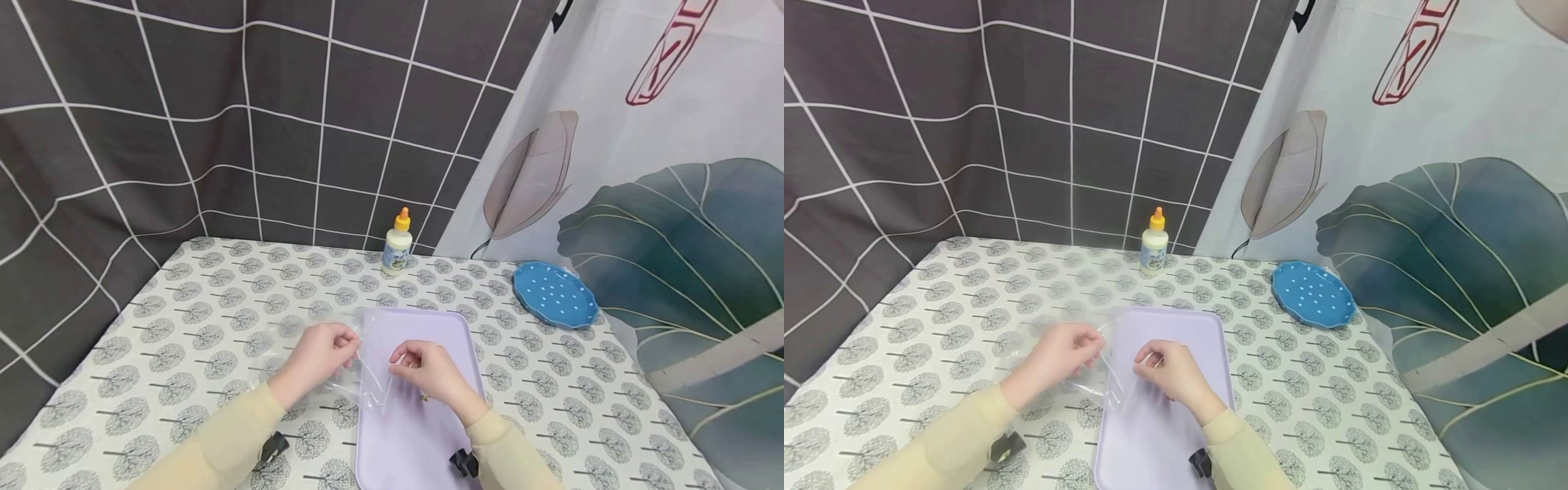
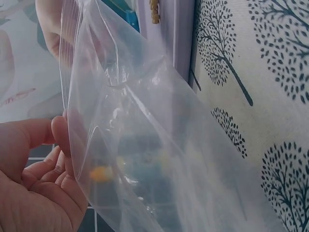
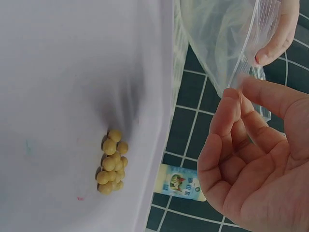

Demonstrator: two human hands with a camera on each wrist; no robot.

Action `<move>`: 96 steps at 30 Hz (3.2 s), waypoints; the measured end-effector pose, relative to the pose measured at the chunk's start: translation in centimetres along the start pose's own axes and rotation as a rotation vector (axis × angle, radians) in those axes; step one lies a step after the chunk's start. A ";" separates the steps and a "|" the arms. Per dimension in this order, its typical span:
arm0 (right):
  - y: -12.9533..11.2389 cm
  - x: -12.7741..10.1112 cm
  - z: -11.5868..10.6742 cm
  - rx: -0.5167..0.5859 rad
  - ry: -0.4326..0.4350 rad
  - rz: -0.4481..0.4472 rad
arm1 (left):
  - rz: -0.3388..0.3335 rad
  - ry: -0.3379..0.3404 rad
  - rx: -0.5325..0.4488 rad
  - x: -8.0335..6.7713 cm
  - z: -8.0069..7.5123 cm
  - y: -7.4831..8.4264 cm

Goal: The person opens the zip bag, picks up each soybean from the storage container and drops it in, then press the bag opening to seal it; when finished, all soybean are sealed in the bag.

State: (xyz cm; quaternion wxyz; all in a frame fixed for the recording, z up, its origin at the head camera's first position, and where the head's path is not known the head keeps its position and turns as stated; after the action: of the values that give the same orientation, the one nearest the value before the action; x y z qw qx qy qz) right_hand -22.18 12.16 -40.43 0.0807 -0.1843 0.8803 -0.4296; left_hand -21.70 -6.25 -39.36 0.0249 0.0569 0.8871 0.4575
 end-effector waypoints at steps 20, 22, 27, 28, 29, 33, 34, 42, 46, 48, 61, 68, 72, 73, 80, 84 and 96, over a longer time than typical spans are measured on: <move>1.9 -0.5 -1.7 -0.014 0.098 0.053 | -0.039 -0.009 -0.020 0.1 -0.2 -1.0; 2.3 -0.5 -1.9 -0.012 0.101 0.059 | -0.039 -0.011 -0.024 0.0 -0.2 -1.0; 3.2 -0.7 -2.1 -0.009 0.100 0.074 | -0.039 -0.017 -0.035 0.1 -0.1 -1.0; 3.4 -0.7 -2.2 -0.008 0.099 0.076 | -0.039 -0.017 -0.035 0.1 -0.1 -1.0; 3.6 -0.8 -2.3 -0.008 0.096 0.082 | -0.040 -0.016 -0.038 0.1 -0.1 -1.0; 4.5 -0.9 -2.6 -0.002 0.087 0.134 | -0.042 -0.013 -0.040 0.0 0.0 -1.1; 4.8 -1.0 -2.7 -0.001 0.086 0.148 | -0.041 -0.013 -0.039 0.0 0.0 -1.1; 6.6 -1.4 -2.8 0.024 0.057 0.204 | -0.038 -0.014 -0.037 -0.1 0.0 -1.1; 7.2 -1.6 -2.8 0.023 0.050 0.209 | -0.038 -0.016 -0.034 0.0 0.1 -1.1; 7.4 -1.7 -2.9 0.020 0.051 0.219 | -0.039 -0.015 -0.035 0.0 0.1 -1.1; 7.5 -1.5 -2.9 -0.070 0.022 0.221 | -0.047 -0.026 -0.043 -0.1 0.2 -1.3; 7.2 -1.4 -2.8 -0.117 0.003 0.203 | -0.033 -0.027 -0.024 -0.1 0.3 -1.3; 7.2 -1.3 -2.7 -0.114 -0.003 0.214 | -0.044 -0.029 -0.025 -0.2 0.3 -1.3; 7.1 -1.3 -2.7 -0.117 -0.004 0.213 | -0.045 -0.032 -0.026 -0.2 0.3 -1.3; 7.1 -1.0 -2.6 -0.118 -0.008 0.210 | -0.033 -0.035 -0.028 0.0 0.3 -1.4; 7.1 -0.8 -2.5 -0.117 -0.011 0.212 | -0.038 -0.042 -0.038 -0.1 0.4 -1.4; 6.8 -0.6 -2.4 -0.146 -0.009 0.200 | -0.027 -0.043 -0.033 -0.2 0.4 -1.3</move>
State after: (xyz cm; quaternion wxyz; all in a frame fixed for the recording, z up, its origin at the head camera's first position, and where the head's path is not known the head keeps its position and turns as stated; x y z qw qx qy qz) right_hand -24.03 17.97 -44.29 0.1134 -0.1030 0.9228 -0.3534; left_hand -21.59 -6.68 -40.69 0.0511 0.0541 0.8793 0.4704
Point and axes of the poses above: each hand's wrist, its own x-axis towards the middle knuckle, its own z-axis out of the palm, y = z × x, the point moved 6 cm from there along x, towards the middle knuckle, and after that the axes turned 3 degrees about x, right-handed, at the moved point
